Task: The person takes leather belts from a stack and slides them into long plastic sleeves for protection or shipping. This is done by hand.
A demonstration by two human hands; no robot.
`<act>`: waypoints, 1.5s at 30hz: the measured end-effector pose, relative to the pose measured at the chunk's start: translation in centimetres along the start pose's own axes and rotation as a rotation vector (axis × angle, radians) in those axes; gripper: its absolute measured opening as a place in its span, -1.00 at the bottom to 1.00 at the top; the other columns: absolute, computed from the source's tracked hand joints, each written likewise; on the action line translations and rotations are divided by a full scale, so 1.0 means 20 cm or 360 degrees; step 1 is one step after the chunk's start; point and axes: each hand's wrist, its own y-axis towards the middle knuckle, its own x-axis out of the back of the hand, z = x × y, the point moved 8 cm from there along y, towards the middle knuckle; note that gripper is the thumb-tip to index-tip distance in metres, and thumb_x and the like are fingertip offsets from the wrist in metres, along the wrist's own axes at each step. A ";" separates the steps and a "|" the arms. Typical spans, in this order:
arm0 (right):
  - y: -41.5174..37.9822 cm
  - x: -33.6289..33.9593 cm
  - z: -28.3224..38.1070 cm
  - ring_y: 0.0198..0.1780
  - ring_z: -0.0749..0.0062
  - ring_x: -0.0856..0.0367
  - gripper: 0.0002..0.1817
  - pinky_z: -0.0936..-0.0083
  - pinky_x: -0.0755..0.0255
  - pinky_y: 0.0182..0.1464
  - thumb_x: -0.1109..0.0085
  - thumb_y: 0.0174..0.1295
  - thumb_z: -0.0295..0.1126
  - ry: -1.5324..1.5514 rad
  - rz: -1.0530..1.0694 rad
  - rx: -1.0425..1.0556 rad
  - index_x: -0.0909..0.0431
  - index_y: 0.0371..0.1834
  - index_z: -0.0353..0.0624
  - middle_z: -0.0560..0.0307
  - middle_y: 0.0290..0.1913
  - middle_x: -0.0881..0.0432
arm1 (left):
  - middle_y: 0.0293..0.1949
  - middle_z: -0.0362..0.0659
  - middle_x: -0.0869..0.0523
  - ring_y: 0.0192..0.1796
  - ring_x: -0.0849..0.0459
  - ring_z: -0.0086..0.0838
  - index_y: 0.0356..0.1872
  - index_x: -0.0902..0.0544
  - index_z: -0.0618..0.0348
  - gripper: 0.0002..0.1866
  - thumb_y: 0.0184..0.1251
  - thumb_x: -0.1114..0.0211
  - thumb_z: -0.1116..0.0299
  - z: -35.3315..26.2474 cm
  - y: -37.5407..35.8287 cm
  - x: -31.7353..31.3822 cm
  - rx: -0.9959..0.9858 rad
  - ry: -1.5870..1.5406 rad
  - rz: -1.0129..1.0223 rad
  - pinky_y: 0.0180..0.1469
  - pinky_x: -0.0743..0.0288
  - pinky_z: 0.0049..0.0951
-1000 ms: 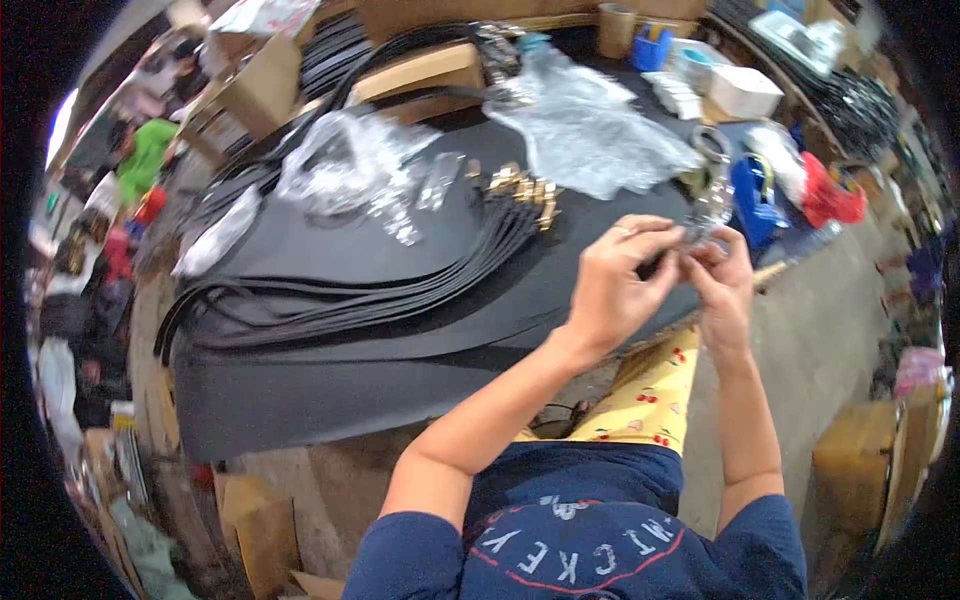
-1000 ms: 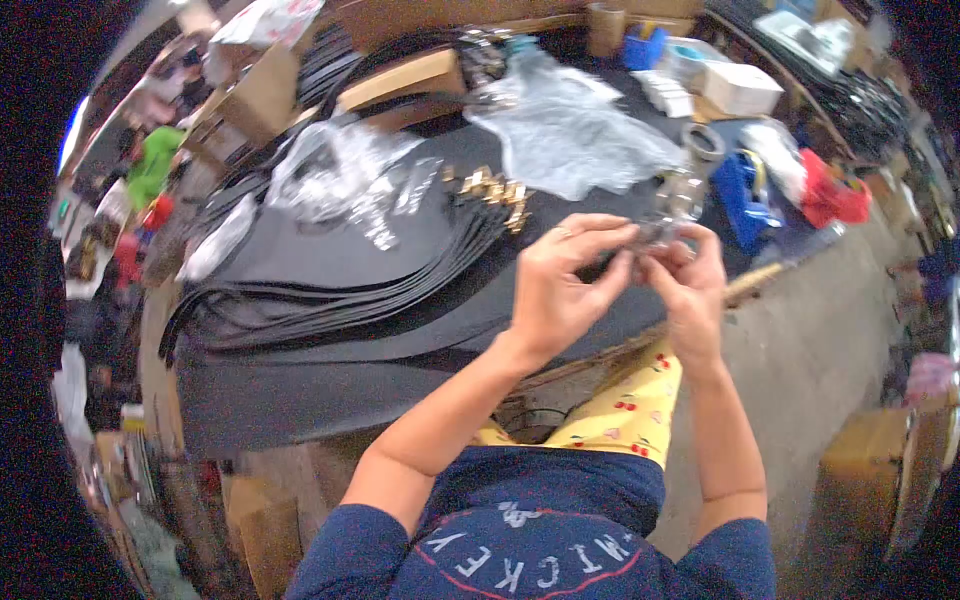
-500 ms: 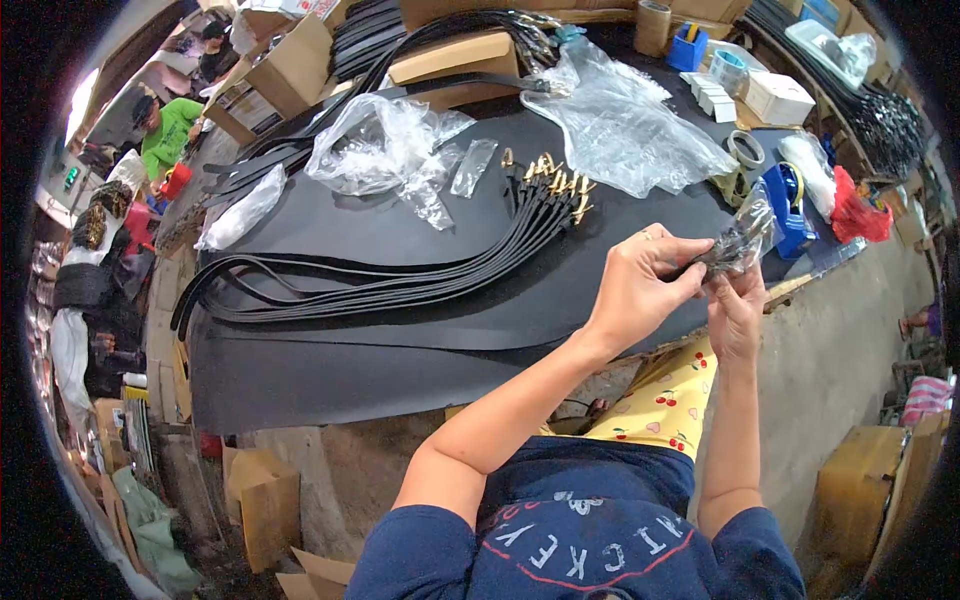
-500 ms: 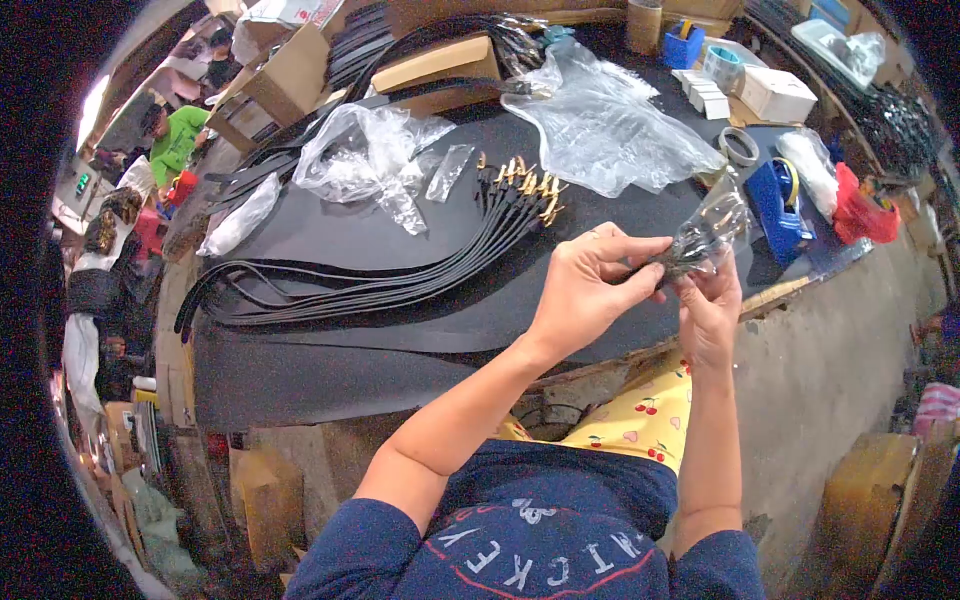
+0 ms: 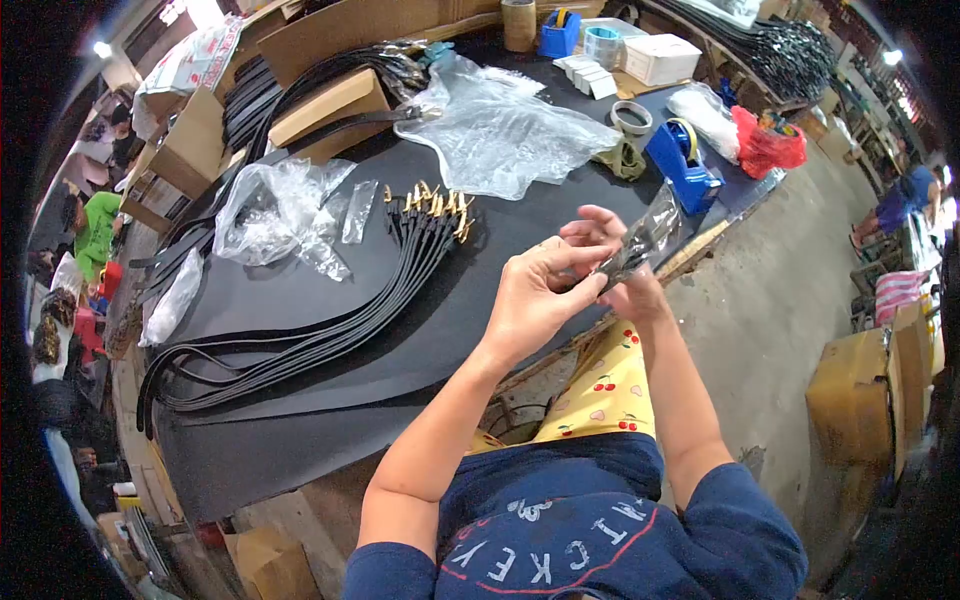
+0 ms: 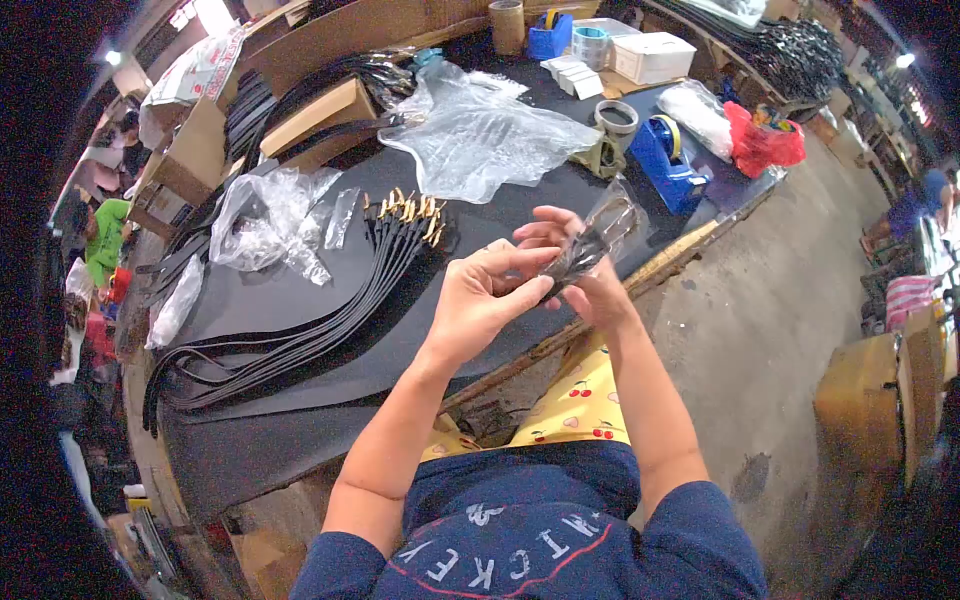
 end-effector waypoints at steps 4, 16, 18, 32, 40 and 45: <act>-0.03 0.03 -0.13 0.00 0.38 -0.55 -0.39 0.45 -0.51 0.02 -0.29 0.17 -0.16 0.0129 -0.0078 -0.0213 -0.30 0.23 -0.17 0.07 0.01 -0.53 | -0.30 -0.26 -0.56 -0.18 -0.64 -0.62 0.00 -0.65 0.27 -0.68 0.18 -0.30 0.59 -0.03 -0.01 0.01 -0.0183 0.0446 -0.0097 -0.13 -0.56 -0.65; -0.17 0.09 0.32 -0.13 0.53 -0.60 -0.64 0.55 -0.46 -0.02 0.02 0.40 -0.23 -0.0616 -0.0632 0.0094 -0.48 0.07 -0.28 0.11 -0.08 -0.63 | -0.09 -0.05 -0.51 -0.17 -0.59 -0.30 -0.06 -0.69 0.10 -0.57 -0.01 -0.32 0.72 0.07 -0.09 -0.06 -0.0903 0.1332 -0.0409 -0.10 -0.53 -0.41; -0.16 0.11 0.31 -0.13 0.55 -0.60 -0.68 0.59 -0.46 -0.03 -0.05 0.35 -0.34 -0.0776 -0.0690 0.0092 -0.47 0.08 -0.28 0.12 -0.09 -0.64 | -0.01 -0.03 -0.48 -0.08 -0.57 -0.28 0.00 -0.67 0.03 -0.49 -0.07 -0.38 0.70 0.12 -0.08 -0.05 -0.0967 0.1325 -0.0428 -0.02 -0.51 -0.38; -0.11 0.28 0.27 0.46 0.03 -0.05 -0.37 0.16 -0.01 0.41 -0.12 0.26 -0.48 -0.2274 -0.0967 0.0644 -0.13 0.40 -0.24 -0.19 0.40 -0.16 | 0.05 -0.06 -0.57 0.19 -0.43 -0.17 -0.03 -0.65 0.15 -0.66 0.11 -0.33 0.43 0.32 -0.12 0.29 -0.0544 0.1914 -0.0226 0.25 -0.25 -0.19; -0.17 0.00 -0.09 0.54 0.04 0.22 -0.33 -0.29 0.52 0.39 0.00 0.29 -0.04 -0.3336 0.0176 0.0139 -0.21 0.37 -0.22 0.16 0.46 -0.15 | 0.06 -0.06 -0.57 0.15 -0.47 -0.15 -0.05 -0.64 0.25 -0.67 0.10 -0.31 0.53 0.32 -0.12 0.28 -0.0586 0.1864 -0.0229 0.22 -0.33 -0.23; -0.14 0.00 -0.08 0.54 0.04 0.24 -0.40 -0.32 0.55 0.38 0.01 0.28 0.00 -0.3448 0.0199 0.0211 -0.38 0.26 -0.21 0.21 0.48 -0.11 | -0.02 -0.02 -0.57 0.09 -0.49 -0.15 -0.08 -0.64 0.27 -0.68 0.07 -0.32 0.52 0.30 -0.13 0.27 -0.0617 0.1861 -0.0242 0.17 -0.36 -0.23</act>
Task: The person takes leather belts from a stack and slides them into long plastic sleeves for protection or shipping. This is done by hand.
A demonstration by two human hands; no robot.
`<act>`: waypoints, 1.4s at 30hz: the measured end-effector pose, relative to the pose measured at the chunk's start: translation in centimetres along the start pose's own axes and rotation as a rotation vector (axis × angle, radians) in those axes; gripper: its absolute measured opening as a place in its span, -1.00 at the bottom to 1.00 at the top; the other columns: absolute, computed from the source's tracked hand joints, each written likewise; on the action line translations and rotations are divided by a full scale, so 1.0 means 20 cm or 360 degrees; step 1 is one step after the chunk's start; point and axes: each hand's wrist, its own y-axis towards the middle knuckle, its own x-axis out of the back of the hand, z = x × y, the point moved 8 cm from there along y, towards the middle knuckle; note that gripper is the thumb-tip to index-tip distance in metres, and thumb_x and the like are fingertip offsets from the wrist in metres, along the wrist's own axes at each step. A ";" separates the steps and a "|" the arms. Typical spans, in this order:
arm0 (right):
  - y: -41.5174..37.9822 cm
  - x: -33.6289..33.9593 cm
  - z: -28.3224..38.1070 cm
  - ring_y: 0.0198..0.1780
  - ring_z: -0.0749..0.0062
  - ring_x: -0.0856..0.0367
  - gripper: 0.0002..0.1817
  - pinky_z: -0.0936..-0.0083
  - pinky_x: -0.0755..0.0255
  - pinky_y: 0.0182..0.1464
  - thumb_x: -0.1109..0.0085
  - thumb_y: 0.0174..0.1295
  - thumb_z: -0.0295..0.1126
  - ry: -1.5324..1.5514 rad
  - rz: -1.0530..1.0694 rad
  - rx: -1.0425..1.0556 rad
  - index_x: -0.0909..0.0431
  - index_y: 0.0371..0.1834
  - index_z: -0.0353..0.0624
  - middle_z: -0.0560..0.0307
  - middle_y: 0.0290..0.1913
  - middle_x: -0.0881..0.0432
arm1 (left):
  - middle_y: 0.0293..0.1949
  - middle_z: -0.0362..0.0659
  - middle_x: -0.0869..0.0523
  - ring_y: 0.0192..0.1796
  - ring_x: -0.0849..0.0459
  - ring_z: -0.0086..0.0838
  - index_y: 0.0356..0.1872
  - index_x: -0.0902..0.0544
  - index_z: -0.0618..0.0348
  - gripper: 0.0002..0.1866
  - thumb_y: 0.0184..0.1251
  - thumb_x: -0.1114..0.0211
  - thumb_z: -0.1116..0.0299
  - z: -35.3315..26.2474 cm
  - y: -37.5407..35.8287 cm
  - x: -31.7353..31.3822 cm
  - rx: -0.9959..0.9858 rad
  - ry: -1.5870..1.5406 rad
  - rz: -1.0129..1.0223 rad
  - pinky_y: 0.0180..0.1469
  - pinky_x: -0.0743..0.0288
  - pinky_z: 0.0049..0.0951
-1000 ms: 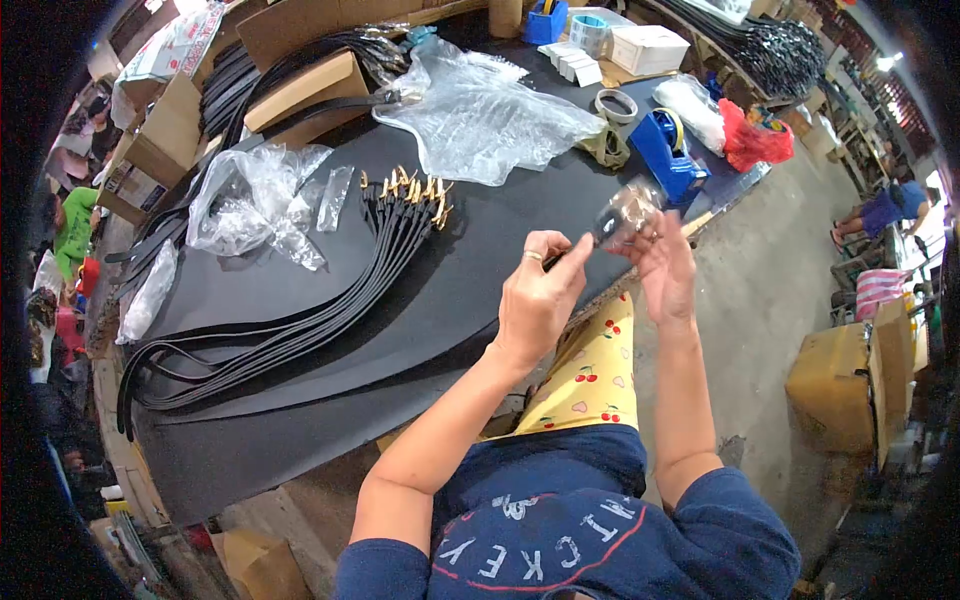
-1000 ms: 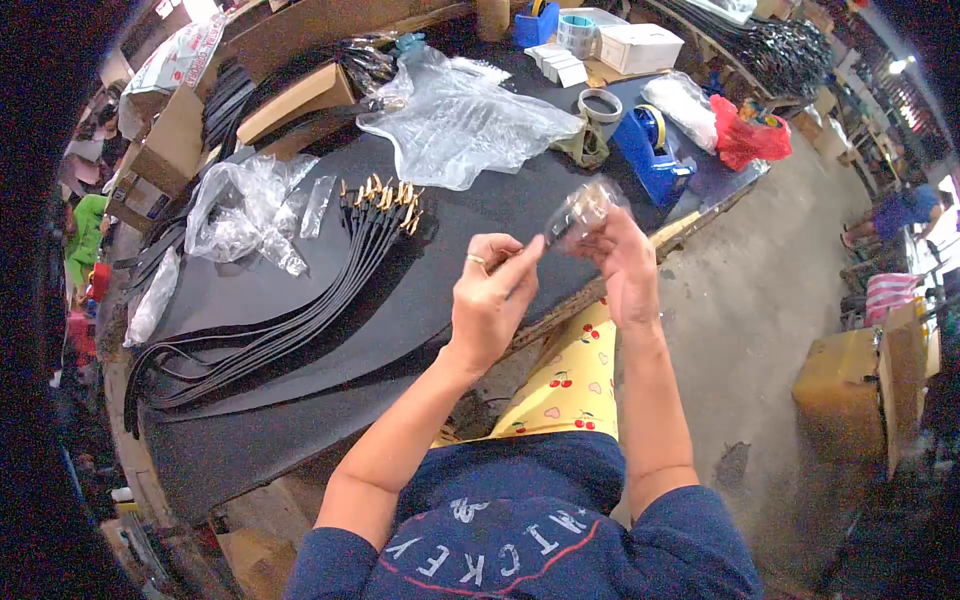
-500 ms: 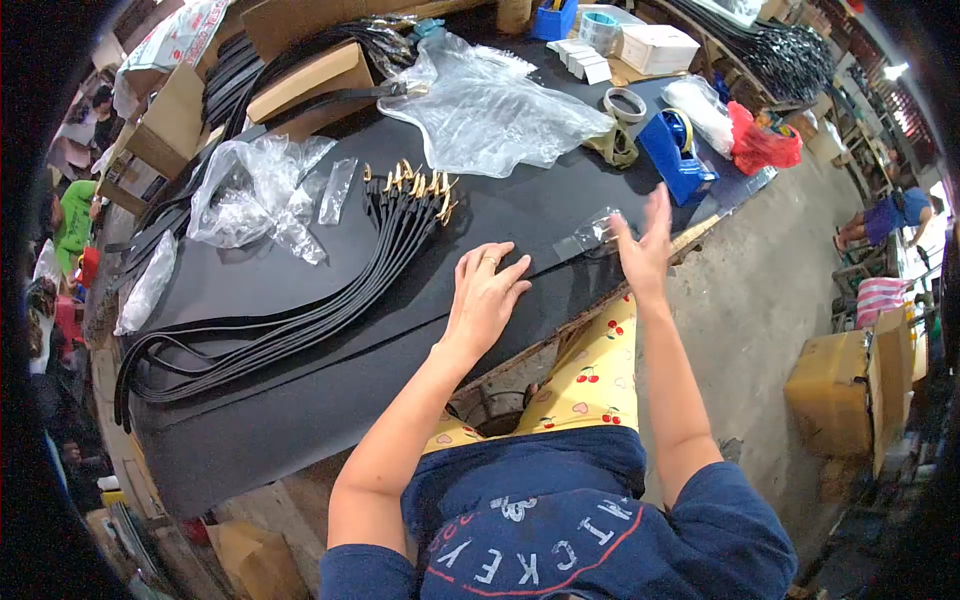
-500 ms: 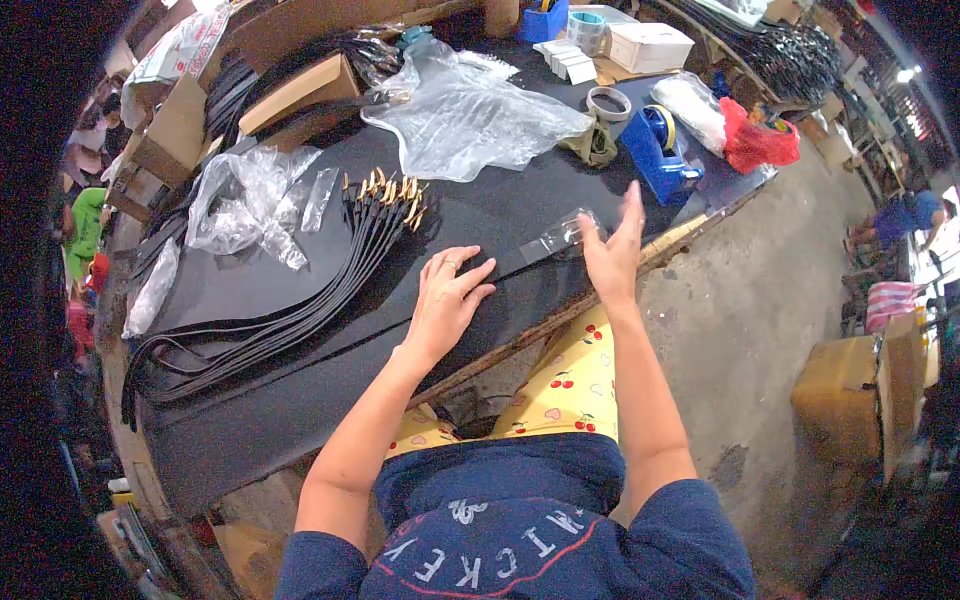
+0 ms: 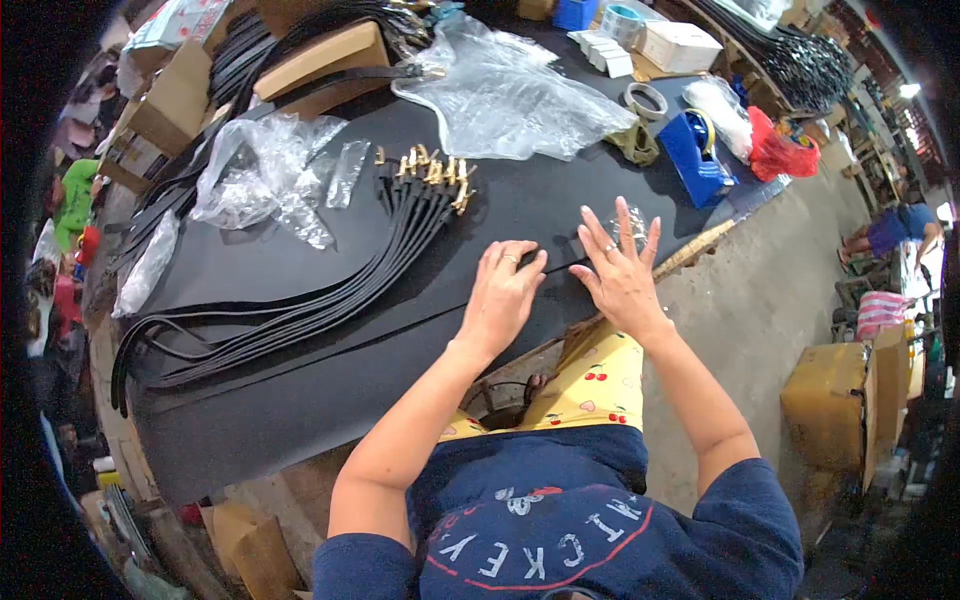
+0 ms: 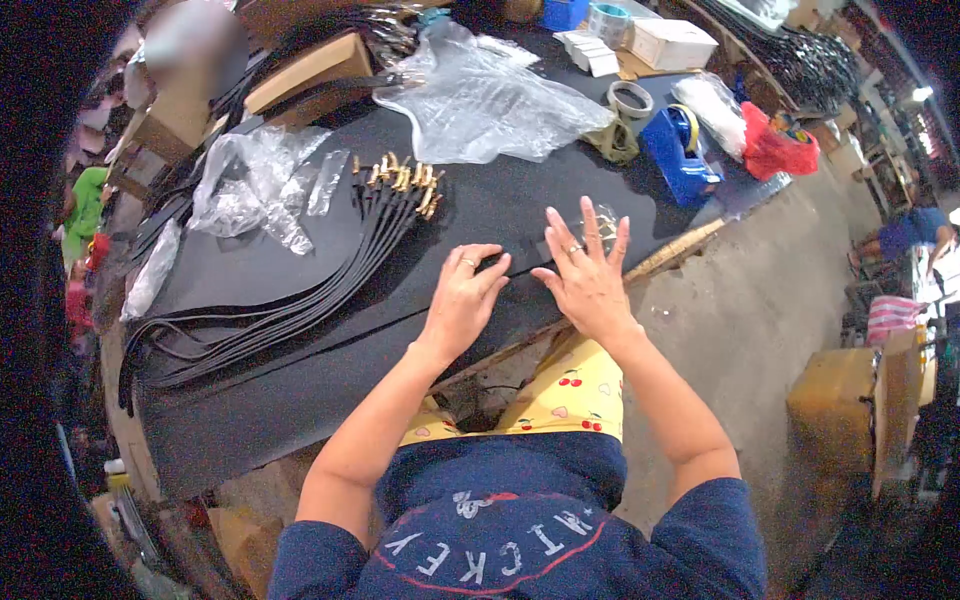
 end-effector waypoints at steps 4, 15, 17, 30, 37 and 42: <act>0.00 0.02 0.00 0.54 0.06 0.24 -0.41 -0.29 0.58 0.38 -0.05 0.23 0.01 0.0163 -0.0065 0.0016 -0.41 0.25 -0.10 0.21 0.51 -0.04 | -0.04 -0.03 -0.57 0.08 -0.49 -0.14 -0.10 -0.64 0.25 -0.70 0.07 -0.32 0.53 0.00 0.00 0.01 -0.0033 0.0012 -0.0031 0.13 -0.39 -0.25; -0.11 0.07 0.01 0.52 0.04 0.12 -0.54 -0.34 0.57 0.36 -0.22 0.13 -0.07 0.0111 -0.0161 -0.0071 -0.57 0.05 -0.06 0.19 0.46 -0.17 | -0.07 -0.06 -0.61 0.04 -0.51 -0.16 -0.14 -0.65 0.28 -0.72 0.06 -0.30 0.53 0.00 0.00 -0.02 -0.0050 -0.0045 -0.0039 0.12 -0.40 -0.25; -0.09 0.06 0.00 0.52 0.05 0.10 -0.56 -0.32 0.55 0.36 -0.21 0.14 -0.10 0.0084 -0.0172 -0.0094 -0.58 0.04 -0.05 0.16 0.46 -0.16 | -0.13 -0.06 -0.63 0.01 -0.53 -0.15 -0.18 -0.63 0.30 -0.75 0.05 -0.27 0.54 0.00 0.01 -0.01 -0.0116 -0.0065 -0.0050 0.11 -0.41 -0.25; -0.03 0.17 0.19 0.31 0.04 -0.30 -0.67 0.06 0.02 0.40 -0.19 0.18 -0.46 0.0724 -0.0597 -0.0033 -0.58 0.04 -0.19 -0.11 0.24 -0.37 | 0.00 0.05 -0.64 0.06 -0.61 -0.16 -0.08 -0.64 0.30 -0.67 0.13 -0.35 0.38 0.18 0.05 0.40 0.0107 -0.0332 0.0107 0.13 -0.46 -0.32; -0.05 0.08 0.25 0.20 -0.05 -0.39 -0.60 0.07 -0.27 0.28 -0.26 -0.05 -0.64 0.0914 -0.0741 0.0083 -0.58 -0.06 -0.23 -0.08 0.16 -0.41 | -0.36 0.07 -0.69 -0.32 -0.69 -0.25 -0.21 -0.66 0.35 -0.73 0.06 -0.36 0.44 0.87 -0.02 0.91 0.0763 0.0123 -0.0548 -0.20 -0.55 -0.34; -0.06 0.08 0.23 0.18 -0.04 -0.42 -0.68 0.13 -0.30 0.24 -0.25 -0.07 -0.67 0.1016 -0.0727 0.0069 -0.61 -0.17 -0.25 -0.08 0.11 -0.45 | -0.09 0.19 -0.56 0.02 -0.53 0.01 -0.17 -0.61 0.34 -0.66 0.03 -0.40 0.38 1.09 0.10 0.77 0.0740 0.0617 -0.0413 0.06 -0.43 -0.18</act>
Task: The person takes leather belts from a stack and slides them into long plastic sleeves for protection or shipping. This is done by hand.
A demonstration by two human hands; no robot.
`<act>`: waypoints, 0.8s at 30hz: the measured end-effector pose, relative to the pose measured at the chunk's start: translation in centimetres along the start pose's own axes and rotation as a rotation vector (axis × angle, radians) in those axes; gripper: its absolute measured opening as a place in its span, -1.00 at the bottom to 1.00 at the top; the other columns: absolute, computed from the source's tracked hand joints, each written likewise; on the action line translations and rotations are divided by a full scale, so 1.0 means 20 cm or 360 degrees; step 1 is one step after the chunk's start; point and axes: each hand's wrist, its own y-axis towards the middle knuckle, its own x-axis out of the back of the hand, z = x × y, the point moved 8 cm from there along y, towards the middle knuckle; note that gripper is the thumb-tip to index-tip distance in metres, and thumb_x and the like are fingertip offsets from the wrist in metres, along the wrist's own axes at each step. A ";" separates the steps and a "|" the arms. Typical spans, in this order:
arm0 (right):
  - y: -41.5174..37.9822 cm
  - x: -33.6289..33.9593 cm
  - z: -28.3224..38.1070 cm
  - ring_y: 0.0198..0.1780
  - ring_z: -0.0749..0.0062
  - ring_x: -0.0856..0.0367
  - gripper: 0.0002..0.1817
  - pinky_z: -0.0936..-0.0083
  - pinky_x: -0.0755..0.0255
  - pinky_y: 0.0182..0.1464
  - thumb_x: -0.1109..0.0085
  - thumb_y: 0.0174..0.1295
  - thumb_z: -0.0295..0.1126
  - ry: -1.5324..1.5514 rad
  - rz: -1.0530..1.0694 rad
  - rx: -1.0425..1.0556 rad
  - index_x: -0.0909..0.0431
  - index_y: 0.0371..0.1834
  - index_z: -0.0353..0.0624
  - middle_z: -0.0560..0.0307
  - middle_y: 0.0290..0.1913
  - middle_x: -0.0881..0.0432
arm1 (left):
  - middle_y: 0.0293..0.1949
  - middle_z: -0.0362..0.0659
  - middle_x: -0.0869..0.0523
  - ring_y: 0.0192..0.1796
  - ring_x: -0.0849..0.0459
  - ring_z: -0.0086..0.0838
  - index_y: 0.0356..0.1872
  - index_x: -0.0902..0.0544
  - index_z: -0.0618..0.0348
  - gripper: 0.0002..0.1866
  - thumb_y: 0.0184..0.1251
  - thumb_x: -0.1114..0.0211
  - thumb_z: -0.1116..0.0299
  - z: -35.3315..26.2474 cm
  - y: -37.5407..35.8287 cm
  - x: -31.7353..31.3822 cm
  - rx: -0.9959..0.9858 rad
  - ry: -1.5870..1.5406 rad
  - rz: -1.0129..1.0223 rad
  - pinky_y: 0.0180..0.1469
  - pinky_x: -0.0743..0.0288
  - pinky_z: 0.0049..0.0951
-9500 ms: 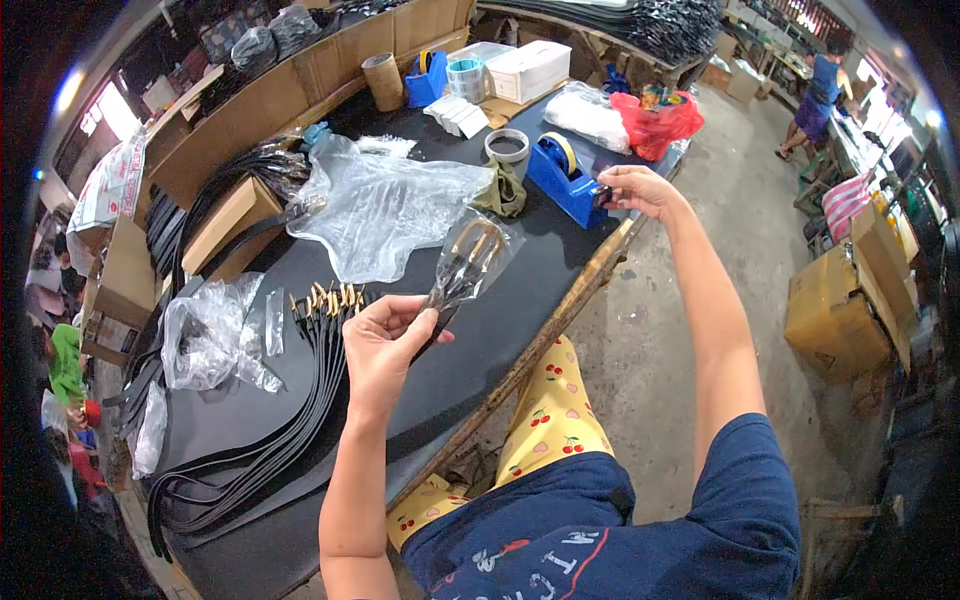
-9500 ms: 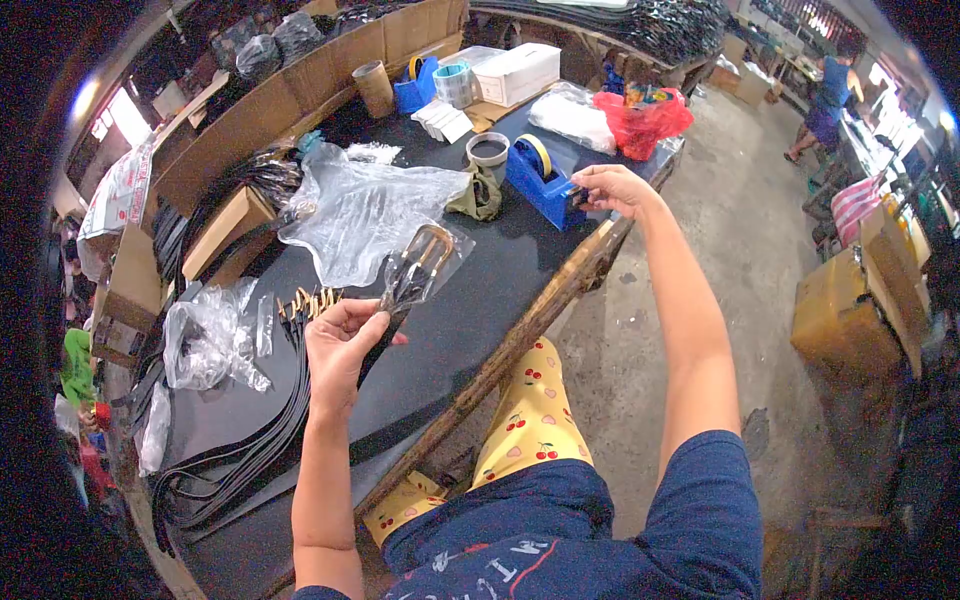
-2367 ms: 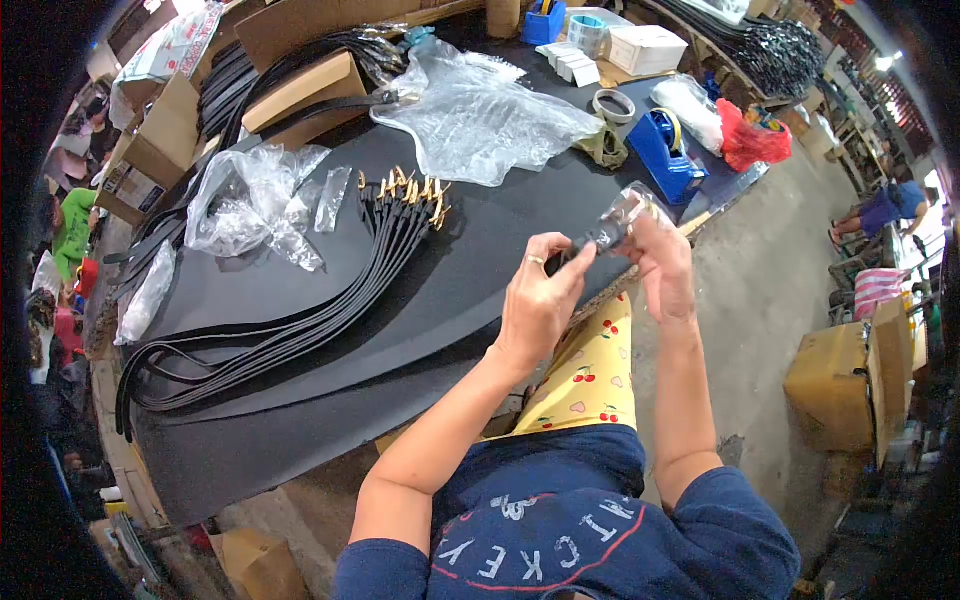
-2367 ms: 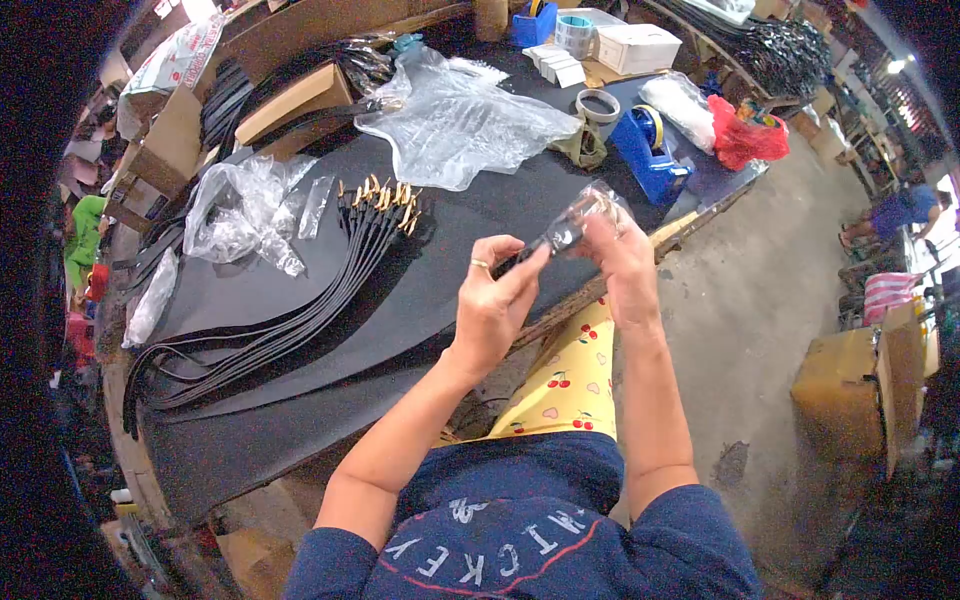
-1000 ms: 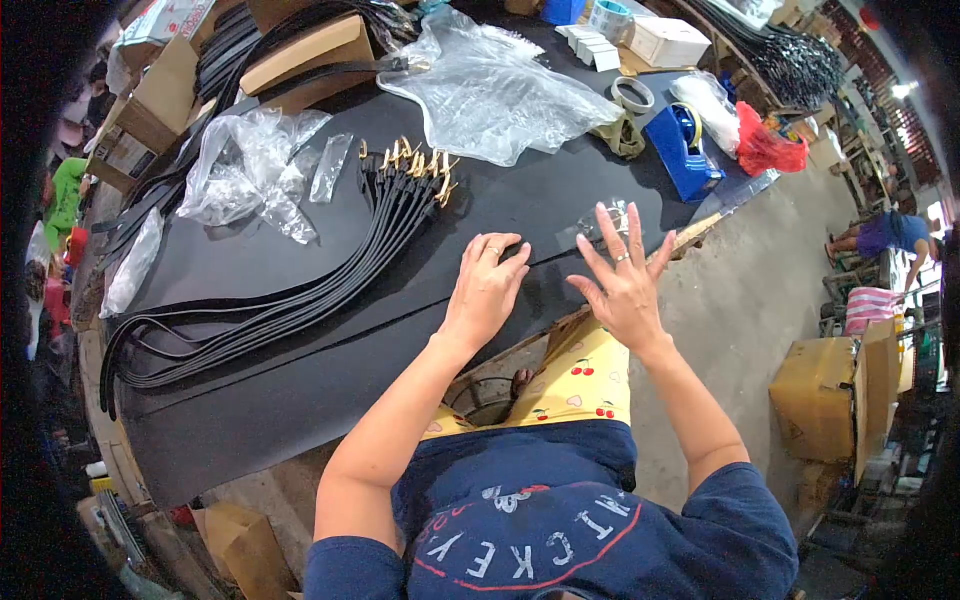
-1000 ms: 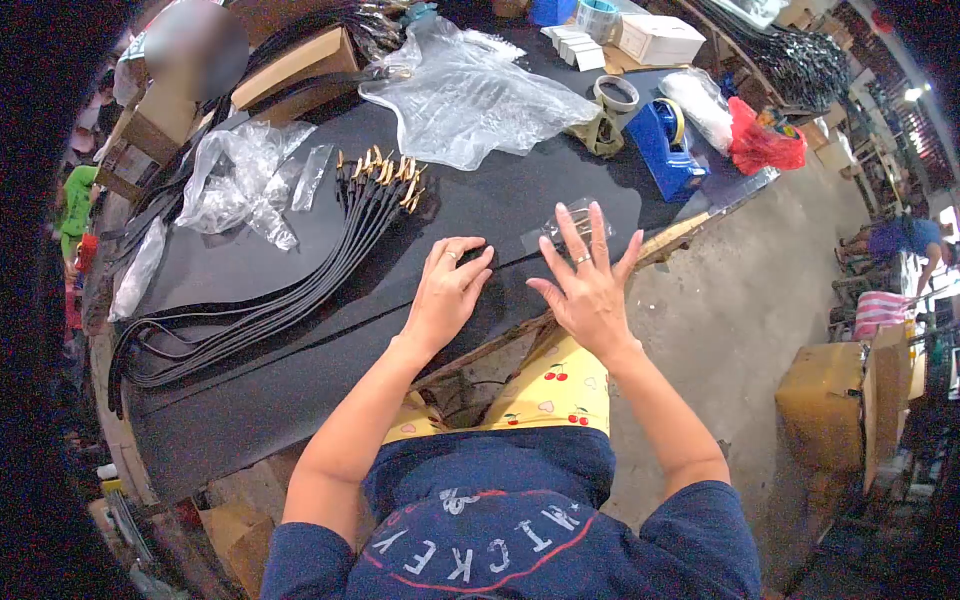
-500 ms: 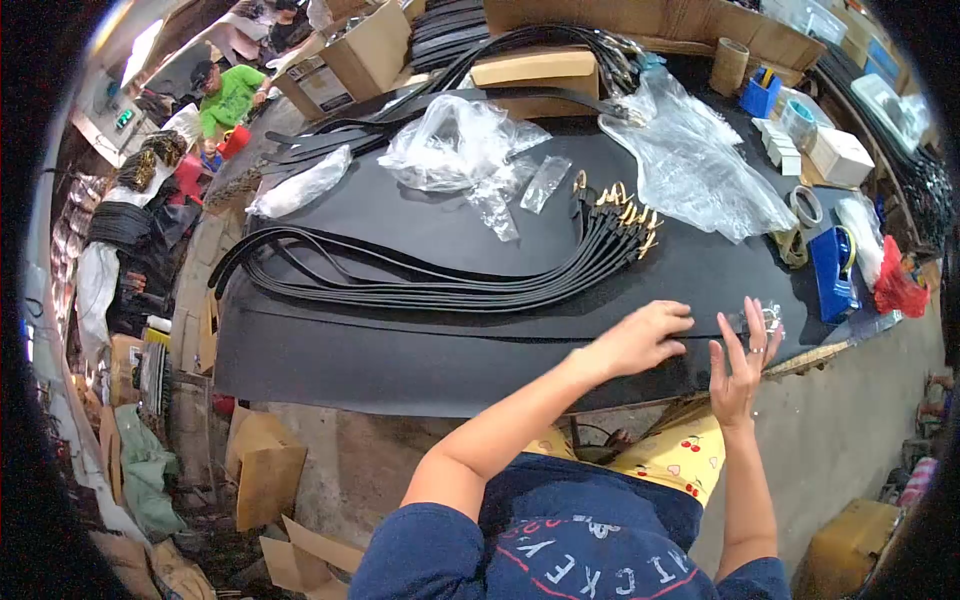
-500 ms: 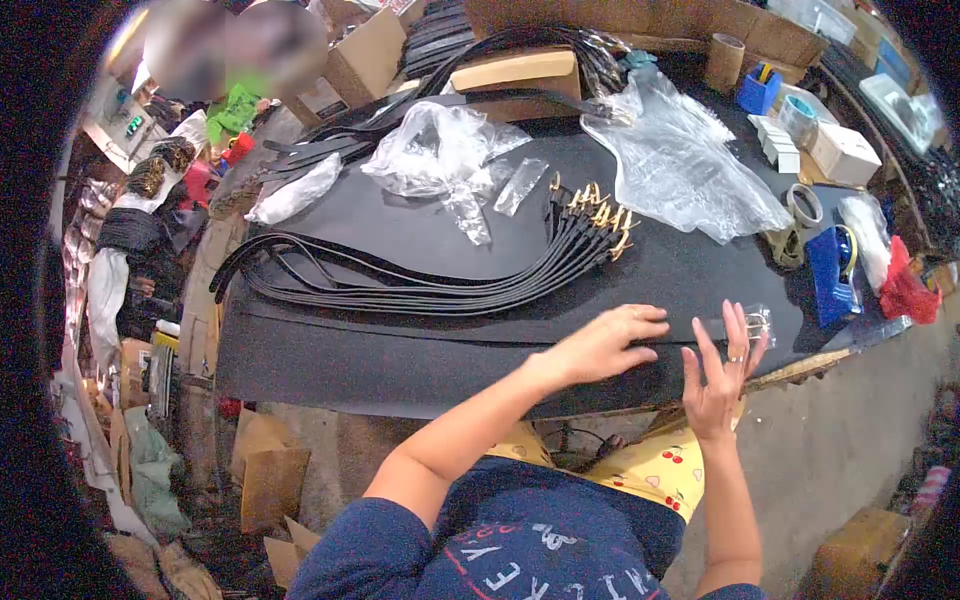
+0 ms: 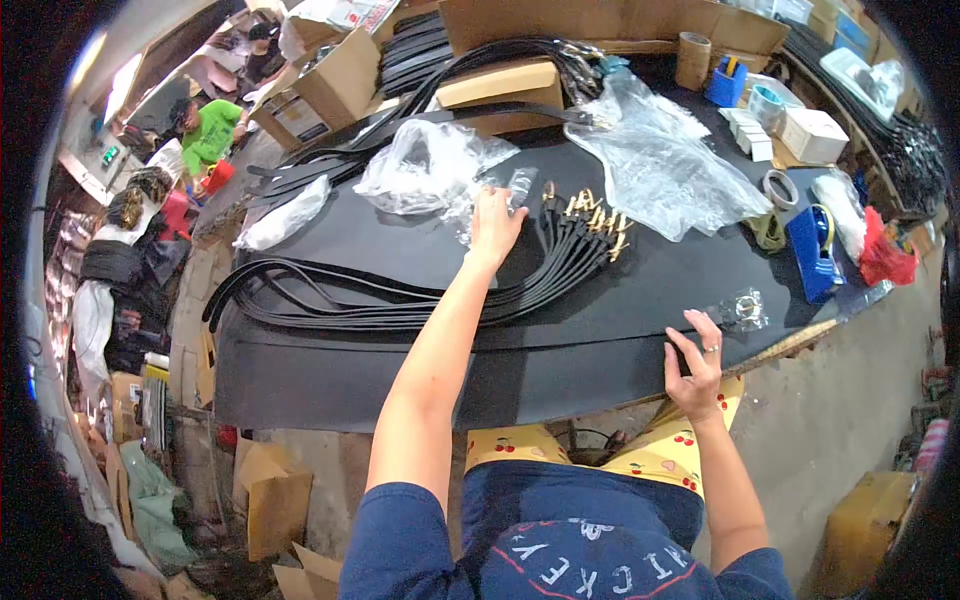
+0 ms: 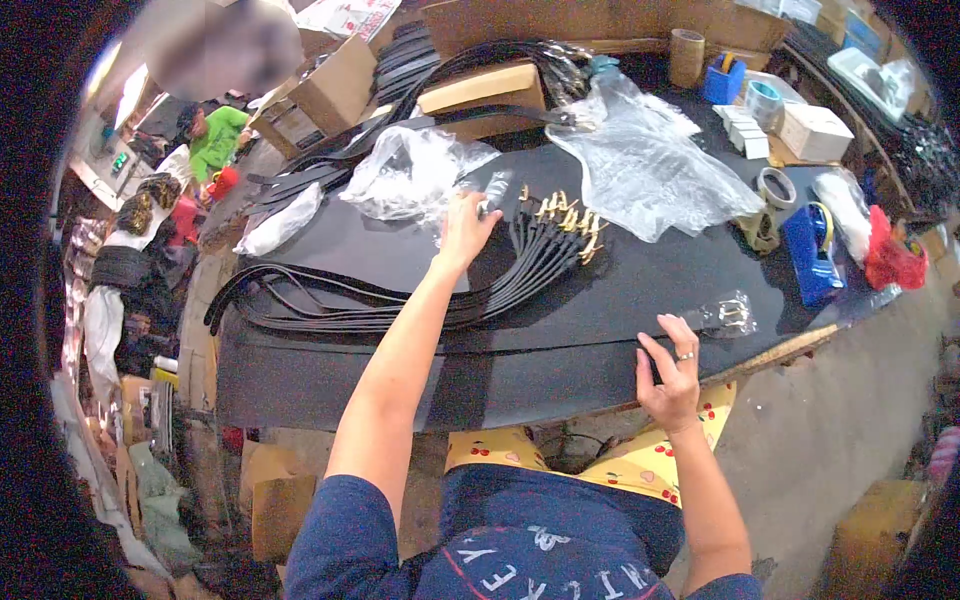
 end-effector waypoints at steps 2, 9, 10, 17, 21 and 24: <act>0.01 0.01 0.01 0.17 -0.04 -0.43 -0.68 0.18 -0.33 0.20 -0.26 -0.08 -0.67 -0.0010 -0.0014 0.0010 -0.61 -0.18 -0.24 -0.05 0.11 -0.46 | -0.09 0.20 -0.55 0.02 -0.52 0.02 -0.22 -0.60 0.36 -0.69 0.08 -0.36 0.34 -0.02 0.01 -0.05 -0.0049 0.0273 -0.0061 0.07 -0.43 -0.16; 0.04 0.04 0.03 0.15 0.00 -0.44 -0.66 0.22 -0.34 0.19 -0.28 -0.07 -0.63 0.0127 0.0031 -0.0008 -0.61 -0.15 -0.18 -0.01 0.11 -0.47 | -0.40 0.12 -0.68 -0.37 -0.65 -0.05 -0.43 -0.68 0.35 -0.80 0.12 -0.21 0.37 -0.09 0.08 0.08 0.0055 0.0336 -0.0005 -0.18 -0.52 -0.12; 0.06 0.05 0.04 0.10 0.05 -0.48 -0.67 0.27 -0.37 0.14 -0.27 -0.05 -0.64 0.0190 0.0008 -0.0082 -0.62 -0.15 -0.20 -0.01 0.04 -0.51 | -0.39 0.07 -0.70 -0.39 -0.67 -0.15 -0.38 -0.69 0.34 -0.79 0.17 -0.22 0.36 -0.09 0.06 0.16 0.0199 -0.0008 -0.0115 -0.23 -0.53 -0.21; 0.24 -0.07 0.05 -0.26 0.53 -0.58 -0.78 0.63 -0.44 -0.19 -0.20 0.16 -0.60 0.0858 -0.0034 -0.0592 -0.63 -0.11 -0.28 0.13 -0.27 -0.64 | -0.34 -0.28 -0.72 -0.38 -0.63 -0.66 -0.22 -0.71 0.24 -0.81 0.34 -0.25 0.33 -0.40 -0.23 0.15 0.0887 -0.2092 0.0366 -0.34 -0.45 -0.69; 0.34 -0.25 0.02 -0.35 0.65 -0.52 -0.64 0.70 -0.43 -0.25 -0.16 0.32 -0.31 0.1690 0.0028 -0.1122 -0.52 0.07 -0.33 0.18 -0.25 -0.62 | -0.33 -0.29 -0.71 -0.33 -0.63 -0.68 -0.17 -0.70 0.23 -0.80 0.31 -0.29 0.32 -0.59 -0.38 0.13 0.0821 -0.1892 0.0585 -0.28 -0.51 -0.62; 0.36 -0.26 0.04 -0.37 0.71 -0.50 -0.54 0.74 -0.42 -0.35 -0.30 0.21 -0.27 0.1575 -0.0025 -0.1269 -0.49 0.08 -0.34 0.24 -0.35 -0.58 | -0.38 -0.30 -0.69 -0.36 -0.56 -0.73 -0.20 -0.71 0.25 -0.82 0.28 -0.32 0.36 -0.73 -0.43 0.19 0.0481 -0.1639 0.0323 -0.35 -0.43 -0.69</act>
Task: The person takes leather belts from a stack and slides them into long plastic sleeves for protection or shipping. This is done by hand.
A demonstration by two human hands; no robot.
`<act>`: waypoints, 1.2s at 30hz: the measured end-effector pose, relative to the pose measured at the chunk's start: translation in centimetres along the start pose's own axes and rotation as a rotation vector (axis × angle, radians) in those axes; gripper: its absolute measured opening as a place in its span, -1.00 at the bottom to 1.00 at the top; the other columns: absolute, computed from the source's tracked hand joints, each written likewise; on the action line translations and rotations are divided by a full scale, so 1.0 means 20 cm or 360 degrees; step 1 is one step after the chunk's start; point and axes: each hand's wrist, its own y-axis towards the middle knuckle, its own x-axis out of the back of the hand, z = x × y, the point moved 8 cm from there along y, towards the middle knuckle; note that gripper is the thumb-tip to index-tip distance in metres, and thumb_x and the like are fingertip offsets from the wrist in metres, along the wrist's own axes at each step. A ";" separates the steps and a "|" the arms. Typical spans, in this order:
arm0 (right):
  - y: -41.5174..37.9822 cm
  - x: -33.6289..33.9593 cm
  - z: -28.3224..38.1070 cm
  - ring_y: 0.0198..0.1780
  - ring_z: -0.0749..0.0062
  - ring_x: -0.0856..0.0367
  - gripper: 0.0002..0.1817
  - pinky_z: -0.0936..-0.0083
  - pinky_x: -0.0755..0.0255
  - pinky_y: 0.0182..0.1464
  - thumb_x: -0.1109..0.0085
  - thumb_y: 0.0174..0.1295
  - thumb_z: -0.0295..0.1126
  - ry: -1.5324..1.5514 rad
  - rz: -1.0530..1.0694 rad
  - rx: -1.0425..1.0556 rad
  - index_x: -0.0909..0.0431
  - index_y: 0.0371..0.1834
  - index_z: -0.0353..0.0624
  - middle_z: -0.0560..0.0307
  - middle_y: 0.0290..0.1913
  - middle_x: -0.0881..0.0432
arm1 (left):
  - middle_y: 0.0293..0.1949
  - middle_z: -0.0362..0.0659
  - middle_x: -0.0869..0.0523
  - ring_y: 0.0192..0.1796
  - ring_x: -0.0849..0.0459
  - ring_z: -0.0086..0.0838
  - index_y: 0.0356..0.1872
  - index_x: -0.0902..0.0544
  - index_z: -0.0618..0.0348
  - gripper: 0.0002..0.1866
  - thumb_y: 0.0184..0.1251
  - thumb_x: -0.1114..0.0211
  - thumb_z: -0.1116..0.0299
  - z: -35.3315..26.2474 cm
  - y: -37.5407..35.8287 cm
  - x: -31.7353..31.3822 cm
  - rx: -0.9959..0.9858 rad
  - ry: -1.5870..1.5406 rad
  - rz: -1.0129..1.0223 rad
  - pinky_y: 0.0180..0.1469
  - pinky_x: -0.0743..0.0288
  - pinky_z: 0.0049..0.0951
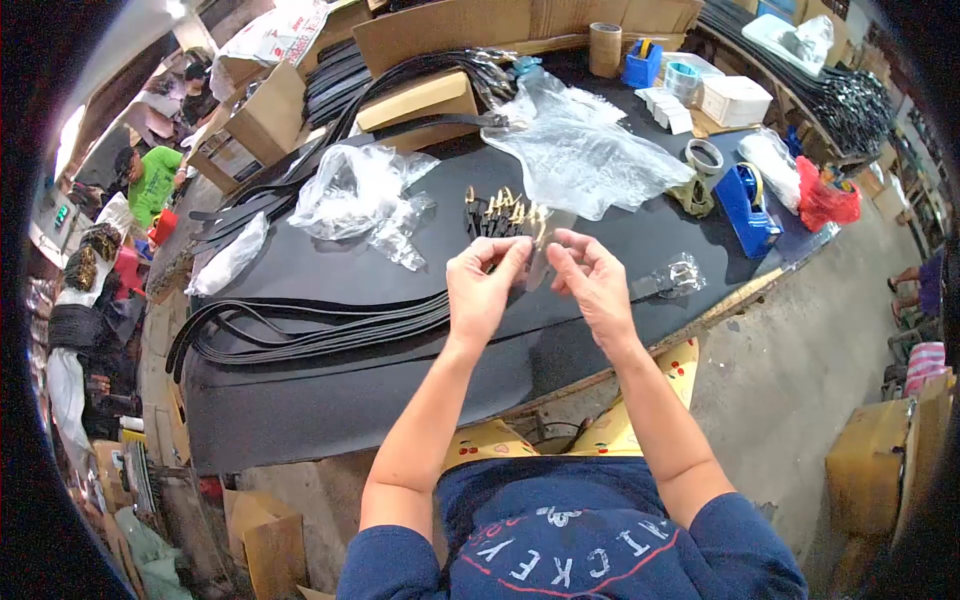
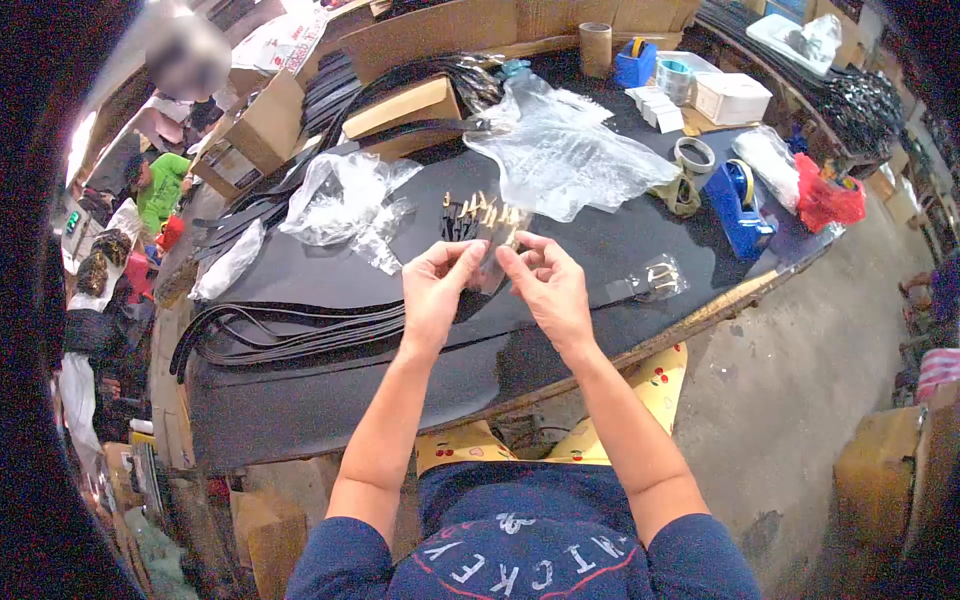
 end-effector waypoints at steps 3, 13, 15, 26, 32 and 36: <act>0.01 0.01 -0.05 -0.43 0.70 -0.50 -0.48 0.74 -0.41 -0.41 -0.36 0.15 -0.25 -0.0017 -0.0100 0.0026 -0.45 0.07 -0.35 0.22 -0.38 -0.59 | -0.38 -0.29 -0.67 -0.37 -0.54 -0.74 -0.23 -0.72 0.25 -0.87 0.24 -0.33 0.46 -0.12 -0.08 -0.06 -0.0395 0.0416 -0.0087 -0.34 -0.40 -0.70; 0.00 0.05 -0.11 -0.40 0.57 -0.60 -0.70 0.63 -0.53 -0.27 -0.19 0.25 -0.45 0.0242 0.0004 -0.0017 -0.48 -0.02 -0.40 0.12 -0.38 -0.64 | -0.39 -0.28 -0.70 -0.40 -0.58 -0.71 -0.21 -0.68 0.31 -0.86 0.29 -0.30 0.46 0.11 -0.07 0.01 0.0055 -0.0170 -0.0063 -0.32 -0.47 -0.67; -0.01 0.04 -0.10 -0.43 0.58 -0.59 -0.69 0.62 -0.53 -0.28 -0.23 0.25 -0.36 0.0333 -0.0071 -0.0058 -0.48 -0.09 -0.39 0.15 -0.42 -0.61 | -0.37 -0.29 -0.70 -0.40 -0.58 -0.72 -0.20 -0.68 0.30 -0.85 0.29 -0.30 0.45 0.12 -0.08 0.01 0.0052 -0.0134 -0.0060 -0.33 -0.47 -0.68; -0.05 0.01 -0.16 -0.45 0.70 -0.55 -0.82 0.70 -0.46 -0.38 -0.28 0.21 -0.40 -0.0018 -0.0146 0.0099 -0.50 -0.40 -0.26 0.22 -0.44 -0.62 | -0.35 -0.14 -0.69 -0.37 -0.65 -0.57 -0.20 -0.64 0.30 -0.88 0.25 -0.27 0.56 0.02 -0.14 -0.02 -0.0456 0.0277 -0.0268 -0.30 -0.53 -0.58; -0.05 0.04 -0.15 -0.41 0.71 -0.53 -0.91 0.74 -0.40 -0.34 -0.22 0.24 -0.48 0.0090 -0.0067 0.0107 -0.56 -0.36 -0.27 0.24 -0.43 -0.62 | -0.34 -0.15 -0.69 -0.33 -0.66 -0.59 -0.16 -0.54 0.32 -0.87 0.31 -0.23 0.55 0.07 -0.10 0.03 -0.0179 -0.0206 -0.0175 -0.26 -0.57 -0.62; -0.07 -0.01 -0.13 -0.33 0.67 -0.55 -0.94 0.71 -0.42 -0.24 -0.24 0.20 -0.49 0.0447 -0.0017 0.0008 -0.59 -0.37 -0.26 0.23 -0.40 -0.62 | -0.34 -0.20 -0.66 -0.28 -0.63 -0.59 -0.26 -0.65 0.29 -0.93 0.28 -0.25 0.54 0.14 -0.10 0.03 -0.0116 0.0233 -0.0079 -0.21 -0.50 -0.59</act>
